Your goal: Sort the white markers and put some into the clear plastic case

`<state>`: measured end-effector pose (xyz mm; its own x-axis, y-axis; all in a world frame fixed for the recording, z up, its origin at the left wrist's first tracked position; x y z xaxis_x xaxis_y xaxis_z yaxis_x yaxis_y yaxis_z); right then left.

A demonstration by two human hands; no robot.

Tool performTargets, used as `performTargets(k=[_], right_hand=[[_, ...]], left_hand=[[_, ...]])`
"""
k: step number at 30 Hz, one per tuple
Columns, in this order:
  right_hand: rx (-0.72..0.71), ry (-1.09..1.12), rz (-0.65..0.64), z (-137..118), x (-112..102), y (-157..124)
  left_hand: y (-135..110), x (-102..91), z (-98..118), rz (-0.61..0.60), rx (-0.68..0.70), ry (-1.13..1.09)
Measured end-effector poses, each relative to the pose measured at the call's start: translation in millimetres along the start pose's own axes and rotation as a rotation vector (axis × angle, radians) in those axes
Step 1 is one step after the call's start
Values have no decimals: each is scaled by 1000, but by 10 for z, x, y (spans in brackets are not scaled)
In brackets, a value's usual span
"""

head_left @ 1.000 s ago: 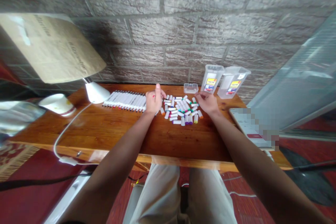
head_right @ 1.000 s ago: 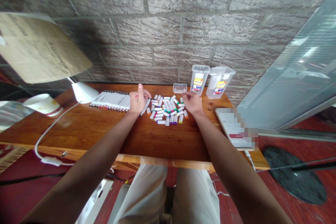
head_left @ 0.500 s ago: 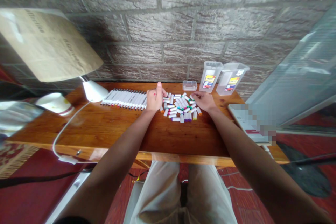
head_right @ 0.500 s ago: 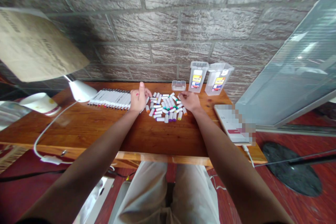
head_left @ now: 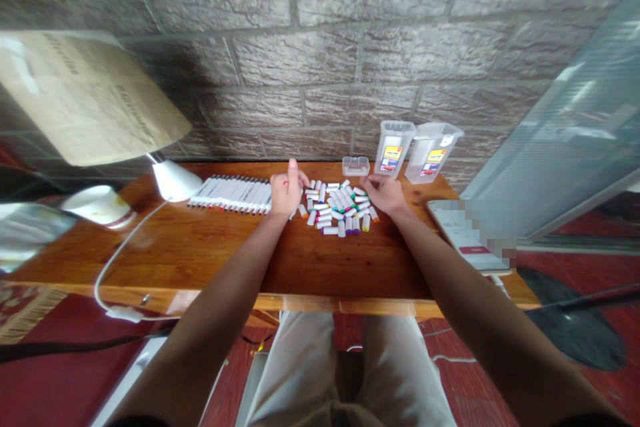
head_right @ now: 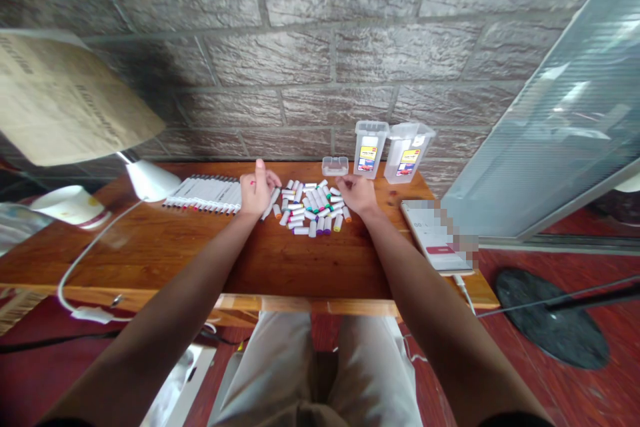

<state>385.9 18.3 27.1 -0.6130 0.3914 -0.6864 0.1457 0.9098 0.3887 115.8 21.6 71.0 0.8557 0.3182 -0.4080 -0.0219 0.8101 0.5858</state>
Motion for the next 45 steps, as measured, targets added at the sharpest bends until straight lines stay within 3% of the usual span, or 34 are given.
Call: performTargets(k=[5, 11, 23, 28, 34, 45], right_hand=[[30, 5, 64, 14, -96, 1], [33, 68, 90, 28, -135, -9], [45, 189, 136, 12, -176, -30], [44, 198, 168, 11, -207, -30], [52, 214, 178, 28, -218, -10], [65, 235, 201, 90, -231, 27]], left_hand=[[82, -147, -59, 64, 18, 63], [126, -158, -102, -58, 36, 439], [61, -8, -117, -125, 6, 523], [55, 14, -223, -251, -84, 715], [0, 93, -189, -382, -79, 827], [-21, 131, -269, -423, -84, 789]])
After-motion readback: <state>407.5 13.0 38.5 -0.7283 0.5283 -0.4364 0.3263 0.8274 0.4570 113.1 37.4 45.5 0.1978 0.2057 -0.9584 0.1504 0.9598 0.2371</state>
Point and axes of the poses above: each hand's wrist, its own y-axis towards the middle knuckle, its own x-axis out of the palm, z = x × y, the point moved 9 cm from there along y, towards the middle knuckle, and after that the axes turned 2 degrees about -x, right-handed, at the moved point
